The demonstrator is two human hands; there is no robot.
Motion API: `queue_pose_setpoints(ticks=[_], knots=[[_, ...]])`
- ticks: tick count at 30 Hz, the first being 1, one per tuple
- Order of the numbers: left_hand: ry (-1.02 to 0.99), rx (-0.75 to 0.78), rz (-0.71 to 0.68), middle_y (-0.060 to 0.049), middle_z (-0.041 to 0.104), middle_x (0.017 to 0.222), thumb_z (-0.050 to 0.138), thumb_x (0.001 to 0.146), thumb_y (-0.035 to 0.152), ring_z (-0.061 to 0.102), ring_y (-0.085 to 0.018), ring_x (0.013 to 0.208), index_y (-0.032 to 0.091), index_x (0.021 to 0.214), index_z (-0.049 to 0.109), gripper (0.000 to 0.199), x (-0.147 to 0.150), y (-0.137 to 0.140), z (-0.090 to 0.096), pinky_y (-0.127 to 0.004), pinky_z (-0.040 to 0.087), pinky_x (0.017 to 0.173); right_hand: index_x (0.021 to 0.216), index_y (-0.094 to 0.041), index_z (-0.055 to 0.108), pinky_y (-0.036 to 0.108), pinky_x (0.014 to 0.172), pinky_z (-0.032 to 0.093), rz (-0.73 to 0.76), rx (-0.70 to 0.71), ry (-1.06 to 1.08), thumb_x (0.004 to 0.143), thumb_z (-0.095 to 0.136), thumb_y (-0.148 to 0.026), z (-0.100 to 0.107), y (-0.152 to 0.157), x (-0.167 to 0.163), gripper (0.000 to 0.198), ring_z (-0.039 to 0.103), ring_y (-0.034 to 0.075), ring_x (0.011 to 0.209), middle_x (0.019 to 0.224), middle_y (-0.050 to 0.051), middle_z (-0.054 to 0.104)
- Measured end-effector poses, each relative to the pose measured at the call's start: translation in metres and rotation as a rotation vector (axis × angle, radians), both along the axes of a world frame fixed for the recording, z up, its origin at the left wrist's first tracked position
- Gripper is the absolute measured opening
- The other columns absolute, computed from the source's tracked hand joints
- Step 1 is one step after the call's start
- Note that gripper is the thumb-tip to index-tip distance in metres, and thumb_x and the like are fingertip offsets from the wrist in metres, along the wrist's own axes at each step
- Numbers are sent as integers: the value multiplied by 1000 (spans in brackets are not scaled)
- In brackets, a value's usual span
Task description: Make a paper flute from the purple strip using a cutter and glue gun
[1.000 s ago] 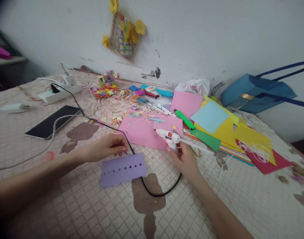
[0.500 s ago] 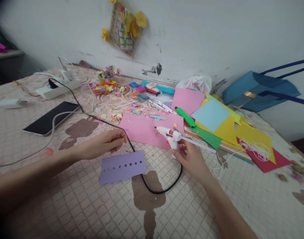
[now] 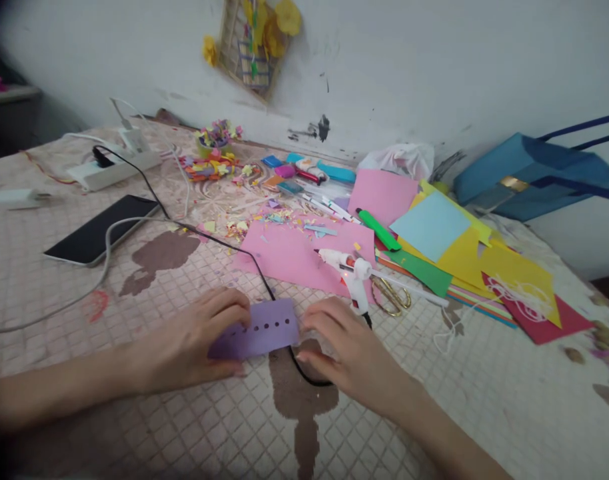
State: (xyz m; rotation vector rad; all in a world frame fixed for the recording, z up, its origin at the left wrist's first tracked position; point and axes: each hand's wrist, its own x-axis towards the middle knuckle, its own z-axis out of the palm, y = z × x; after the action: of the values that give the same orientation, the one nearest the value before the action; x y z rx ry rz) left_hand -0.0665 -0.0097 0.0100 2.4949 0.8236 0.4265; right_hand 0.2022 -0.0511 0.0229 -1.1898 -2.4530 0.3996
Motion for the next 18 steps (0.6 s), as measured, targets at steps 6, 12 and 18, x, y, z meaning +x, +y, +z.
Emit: queue_pose_setpoints(ticks=[6, 12, 18], knots=[[72, 19, 82, -9, 51, 107, 75, 66, 32, 47, -26, 98, 17, 96, 49, 43, 2, -11, -8, -44, 42, 84, 101, -18, 55, 42, 94, 44, 162, -7, -86, 85, 58, -25, -14, 14, -27, 17, 49, 24, 109, 110, 9, 58], [19, -39, 110, -8, 52, 106, 72, 70, 30, 48, -25, 99, 18, 100, 51, 39, -2, -11, -10, -43, 41, 87, 97, -19, 58, 41, 92, 44, 178, 5, -67, 89, 52, -25, -20, 17, -30, 12, 52, 22, 104, 105, 8, 60], [-67, -183, 98, -7, 54, 107, 62, 80, 37, 52, -20, 98, 18, 106, 51, 34, -2, 11, 5, -34, 45, 85, 93, -18, 60, 38, 88, 45, 171, -10, -57, 91, 48, -26, -19, 21, -31, 14, 53, 20, 98, 99, 7, 60]])
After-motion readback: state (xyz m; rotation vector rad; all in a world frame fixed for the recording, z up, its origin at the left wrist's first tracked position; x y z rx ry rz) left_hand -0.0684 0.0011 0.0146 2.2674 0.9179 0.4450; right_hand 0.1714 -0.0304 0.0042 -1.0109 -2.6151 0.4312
